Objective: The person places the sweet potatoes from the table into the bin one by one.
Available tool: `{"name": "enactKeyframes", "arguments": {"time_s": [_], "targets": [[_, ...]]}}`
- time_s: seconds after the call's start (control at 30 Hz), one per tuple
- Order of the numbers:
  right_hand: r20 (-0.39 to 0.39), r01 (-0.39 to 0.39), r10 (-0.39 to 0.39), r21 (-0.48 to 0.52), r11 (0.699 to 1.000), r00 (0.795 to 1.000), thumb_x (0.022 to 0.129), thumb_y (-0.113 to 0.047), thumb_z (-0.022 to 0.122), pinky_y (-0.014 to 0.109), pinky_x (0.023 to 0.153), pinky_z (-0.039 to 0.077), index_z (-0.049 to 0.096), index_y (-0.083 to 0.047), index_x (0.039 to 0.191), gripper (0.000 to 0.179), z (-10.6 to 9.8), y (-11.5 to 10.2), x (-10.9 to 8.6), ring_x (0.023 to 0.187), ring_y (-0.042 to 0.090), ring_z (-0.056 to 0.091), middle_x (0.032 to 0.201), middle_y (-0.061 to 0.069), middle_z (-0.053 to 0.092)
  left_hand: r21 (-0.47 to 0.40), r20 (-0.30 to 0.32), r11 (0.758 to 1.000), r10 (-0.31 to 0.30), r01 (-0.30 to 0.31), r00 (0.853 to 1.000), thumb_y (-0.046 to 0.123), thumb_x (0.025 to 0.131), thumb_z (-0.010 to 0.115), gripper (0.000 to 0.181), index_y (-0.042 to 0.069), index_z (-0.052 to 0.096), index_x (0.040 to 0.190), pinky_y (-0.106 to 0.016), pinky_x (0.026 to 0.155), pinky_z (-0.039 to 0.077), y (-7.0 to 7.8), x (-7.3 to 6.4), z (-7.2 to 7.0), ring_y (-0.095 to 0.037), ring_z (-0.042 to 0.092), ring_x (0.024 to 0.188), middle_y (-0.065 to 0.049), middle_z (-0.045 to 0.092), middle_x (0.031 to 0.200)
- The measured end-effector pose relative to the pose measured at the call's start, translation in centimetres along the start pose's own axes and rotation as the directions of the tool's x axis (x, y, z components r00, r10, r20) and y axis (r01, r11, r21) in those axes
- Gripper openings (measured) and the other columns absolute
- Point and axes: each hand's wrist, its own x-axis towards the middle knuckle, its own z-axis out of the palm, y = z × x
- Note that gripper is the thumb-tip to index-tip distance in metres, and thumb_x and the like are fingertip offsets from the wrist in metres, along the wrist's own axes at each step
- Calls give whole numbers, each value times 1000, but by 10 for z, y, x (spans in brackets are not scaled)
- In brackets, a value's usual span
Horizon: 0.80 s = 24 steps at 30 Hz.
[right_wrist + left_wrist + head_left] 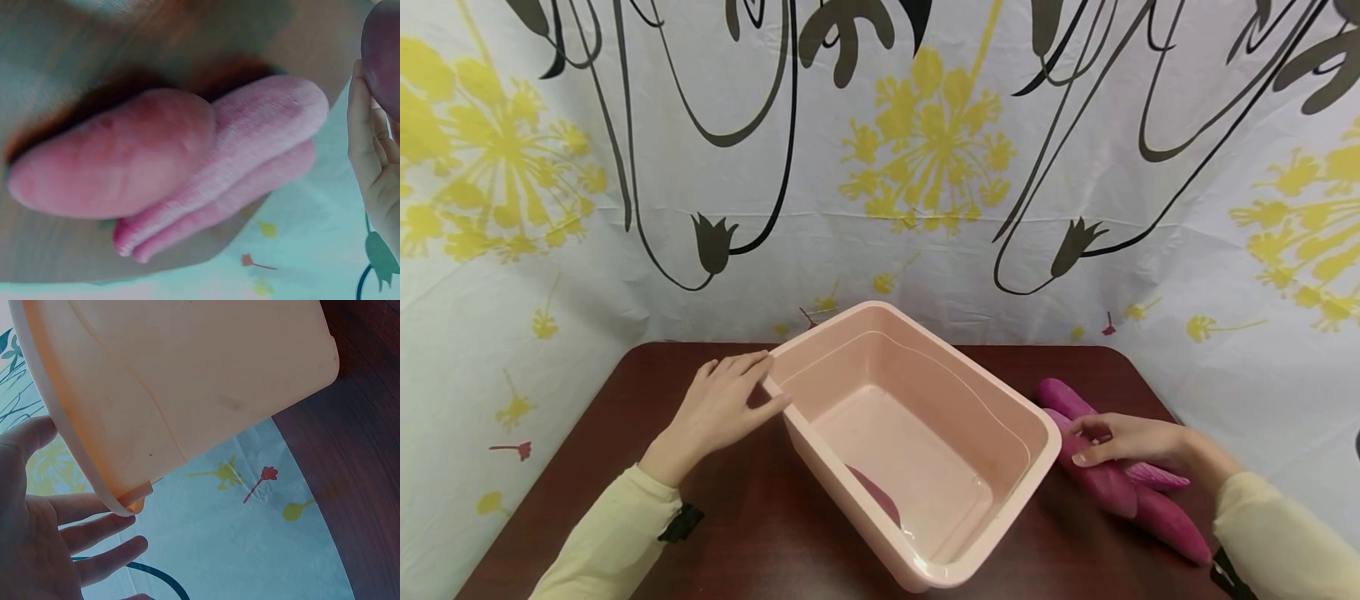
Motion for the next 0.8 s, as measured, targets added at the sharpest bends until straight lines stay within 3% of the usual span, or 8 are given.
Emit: {"name": "enactKeyframes", "arguments": {"time_s": [0.27,0.53,0.8], "targets": [[30,87,-85,-51,995,996,85,-15,57,30,69,46,48,-3,116,34,-10,-19,-4,85,19,52,97,13,54,-2,6,1000,-5,5,1000,54,80,50,68,2,51,124,-54,89,27,-1,0,1,-32,43,110,-14,47,124],[37,68,-70,43,997,997,86,-12,56,35,70,47,46,-2,117,34,-15,-32,-9,86,25,53,100,16,52,-1,1,1000,-6,6,1000,53,81,51,66,2,51,123,-54,88,28,1,0,0,-32,43,110,-14,48,123],[-20,44,-47,-128,991,999,85,-19,58,28,76,44,47,-6,119,37,-25,-47,-16,95,15,51,111,13,46,9,1,1000,0,0,1000,53,81,51,66,2,52,123,-54,88,28,0,0,0,-32,44,109,-14,48,123]]}}
